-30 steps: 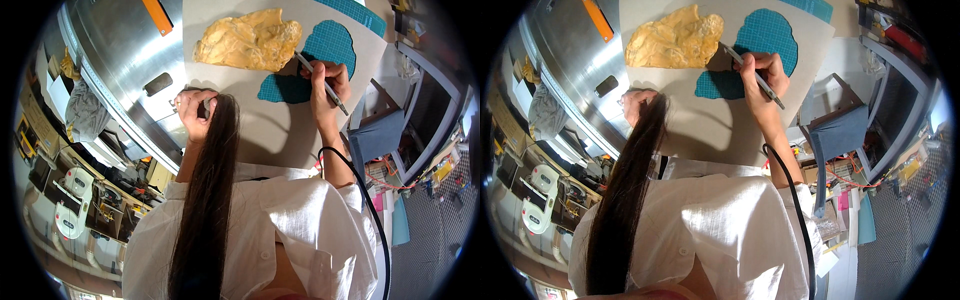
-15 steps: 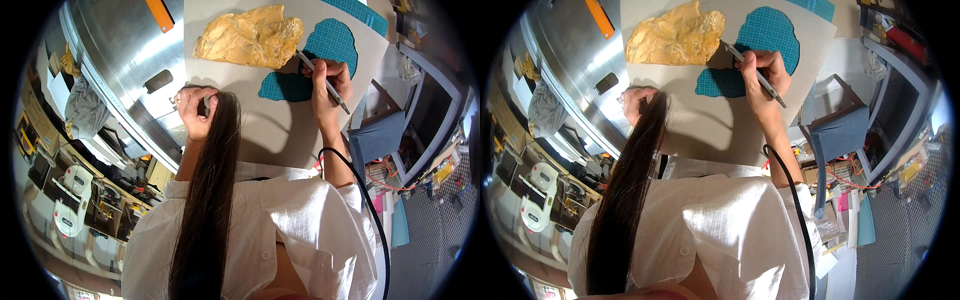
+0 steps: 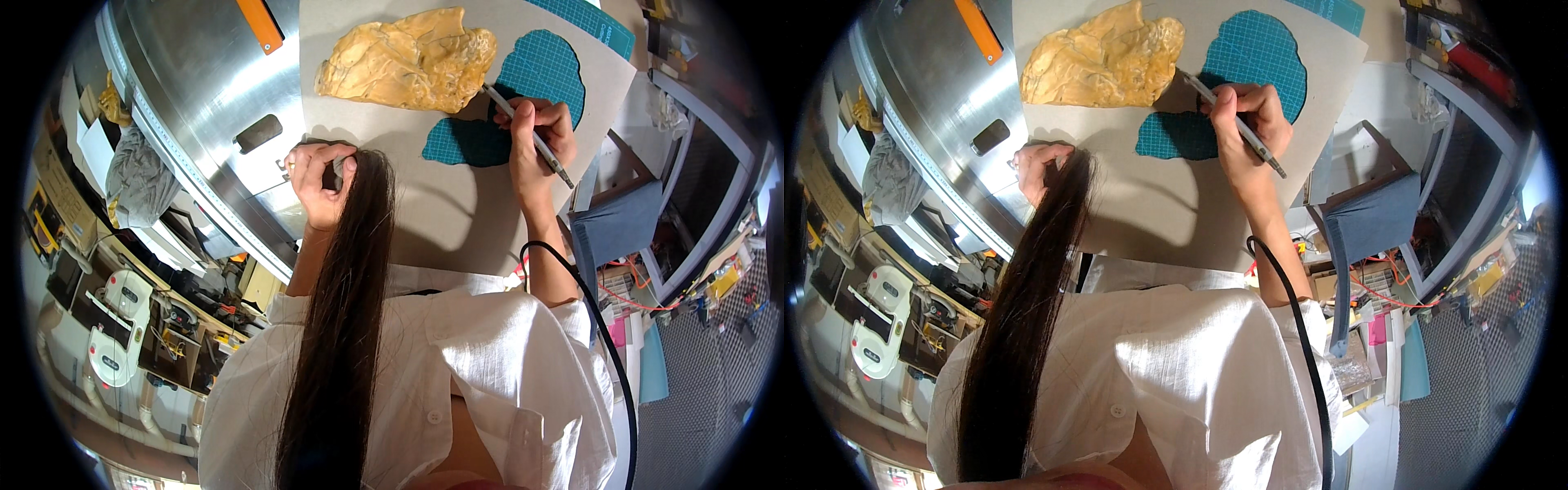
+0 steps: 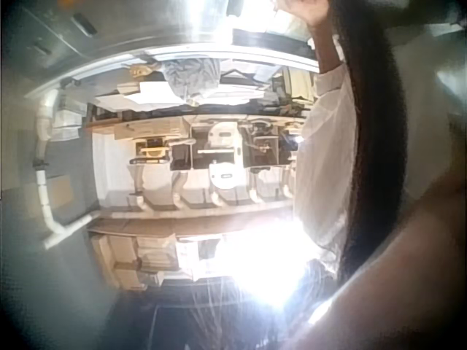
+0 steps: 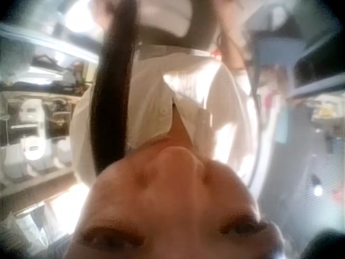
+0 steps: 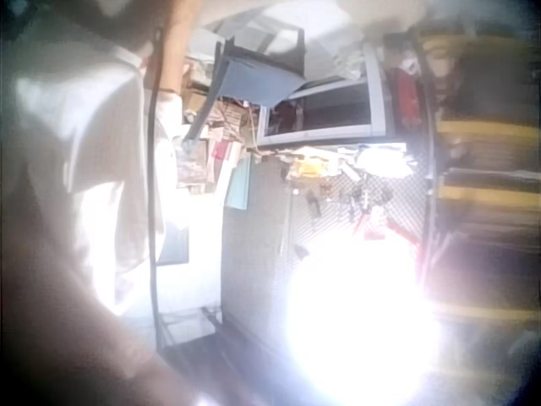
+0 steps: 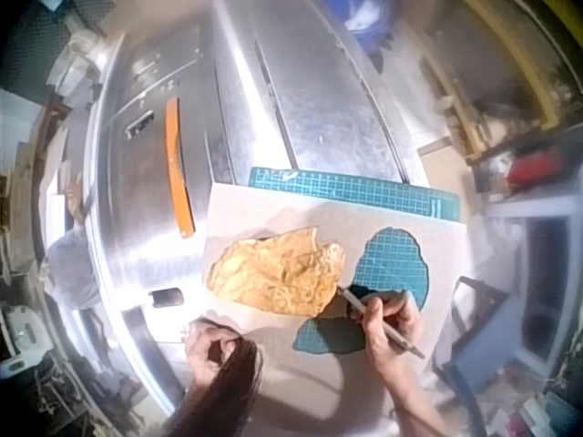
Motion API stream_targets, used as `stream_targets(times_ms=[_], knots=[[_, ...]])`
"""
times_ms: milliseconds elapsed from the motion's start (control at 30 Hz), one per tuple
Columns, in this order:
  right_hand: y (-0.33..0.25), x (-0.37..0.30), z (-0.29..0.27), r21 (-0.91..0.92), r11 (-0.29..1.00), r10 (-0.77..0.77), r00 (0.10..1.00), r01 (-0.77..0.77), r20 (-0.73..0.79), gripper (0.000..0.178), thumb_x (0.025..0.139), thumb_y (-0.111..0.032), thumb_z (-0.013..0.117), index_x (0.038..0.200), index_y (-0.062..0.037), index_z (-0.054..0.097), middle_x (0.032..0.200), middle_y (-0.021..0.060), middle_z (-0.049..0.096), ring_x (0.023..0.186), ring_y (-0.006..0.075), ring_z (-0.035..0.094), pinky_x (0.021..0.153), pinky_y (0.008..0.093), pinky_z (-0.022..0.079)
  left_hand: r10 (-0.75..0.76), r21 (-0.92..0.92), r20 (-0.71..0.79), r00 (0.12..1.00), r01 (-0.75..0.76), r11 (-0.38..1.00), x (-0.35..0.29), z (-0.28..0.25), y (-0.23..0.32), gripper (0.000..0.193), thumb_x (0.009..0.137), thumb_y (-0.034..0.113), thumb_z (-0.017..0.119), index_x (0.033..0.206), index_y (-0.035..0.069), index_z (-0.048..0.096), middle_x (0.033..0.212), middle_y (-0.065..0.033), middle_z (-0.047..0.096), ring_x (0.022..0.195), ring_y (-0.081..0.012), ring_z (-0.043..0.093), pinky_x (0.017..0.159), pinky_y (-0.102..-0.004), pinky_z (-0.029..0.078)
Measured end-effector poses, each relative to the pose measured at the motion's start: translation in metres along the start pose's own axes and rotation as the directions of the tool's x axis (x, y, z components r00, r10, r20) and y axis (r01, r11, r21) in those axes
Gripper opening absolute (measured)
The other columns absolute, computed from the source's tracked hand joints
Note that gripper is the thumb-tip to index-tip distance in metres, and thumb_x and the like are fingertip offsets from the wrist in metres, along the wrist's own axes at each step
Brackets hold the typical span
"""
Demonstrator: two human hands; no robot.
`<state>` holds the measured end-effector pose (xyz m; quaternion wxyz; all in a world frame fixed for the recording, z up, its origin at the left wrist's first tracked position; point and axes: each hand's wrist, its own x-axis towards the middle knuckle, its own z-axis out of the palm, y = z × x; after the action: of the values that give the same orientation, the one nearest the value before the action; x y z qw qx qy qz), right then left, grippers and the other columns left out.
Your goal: The person places a block of yellow clay on a blue cutting mat and uses a small metal tool to carve and shape the surface. They rotate the clay block to access different sides and continue refining the form with precise strokes.
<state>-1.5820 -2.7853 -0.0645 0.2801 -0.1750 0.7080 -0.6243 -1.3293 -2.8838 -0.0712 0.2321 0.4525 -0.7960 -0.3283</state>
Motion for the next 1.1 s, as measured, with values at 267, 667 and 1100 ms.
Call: stream_targets(times_ms=[267, 667, 1100], knots=[[-0.0011, -0.0008, -0.0024, -0.088, 0.995, -0.032, 0.997, 0.037, 0.066, 0.025, 0.095, -0.009, 0.061, 0.079, -0.0033, 0.043, 0.083, 0.0149, 0.066, 0.067, 0.0148, 0.064, 0.064, 0.0265, 0.054, 0.013, 0.018, 0.01, 1.0, -0.013, 1.0, 0.0017, -0.0016, 0.0017, 0.009, 0.08, 0.015, 0.071, 0.088, 0.009, 0.069, 0.084, -0.0035, 0.063, 0.084, -0.022, 0.053, 0.083, -0.036, 0.036], [-0.0002, -0.0019, -0.0033, -0.096, 0.995, -0.021, 0.997, 0.027, 0.068, 0.025, 0.095, -0.008, 0.062, 0.078, -0.0027, 0.044, 0.083, 0.0158, 0.066, 0.066, 0.0145, 0.064, 0.062, 0.0256, 0.054, 0.005, 0.001, 0.001, 1.0, -0.005, 1.0, 0.0011, -0.0004, 0.0013, 0.008, 0.082, 0.015, 0.07, 0.087, 0.009, 0.069, 0.084, -0.0027, 0.062, 0.082, -0.0209, 0.052, 0.08, -0.0354, 0.036], [0.0014, -0.0019, -0.0042, -0.125, 0.991, -0.042, 0.994, 0.054, 0.096, 0.025, 0.094, -0.007, 0.062, 0.078, -0.0029, 0.043, 0.083, 0.0158, 0.066, 0.066, 0.0144, 0.064, 0.06, 0.0246, 0.052, 0.013, 0.009, 0.003, 1.0, -0.013, 1.0, 0.0022, -0.0012, 0.0022, 0.009, 0.081, 0.014, 0.07, 0.088, 0.009, 0.069, 0.084, -0.003, 0.062, 0.083, -0.0212, 0.052, 0.08, -0.0356, 0.037]])
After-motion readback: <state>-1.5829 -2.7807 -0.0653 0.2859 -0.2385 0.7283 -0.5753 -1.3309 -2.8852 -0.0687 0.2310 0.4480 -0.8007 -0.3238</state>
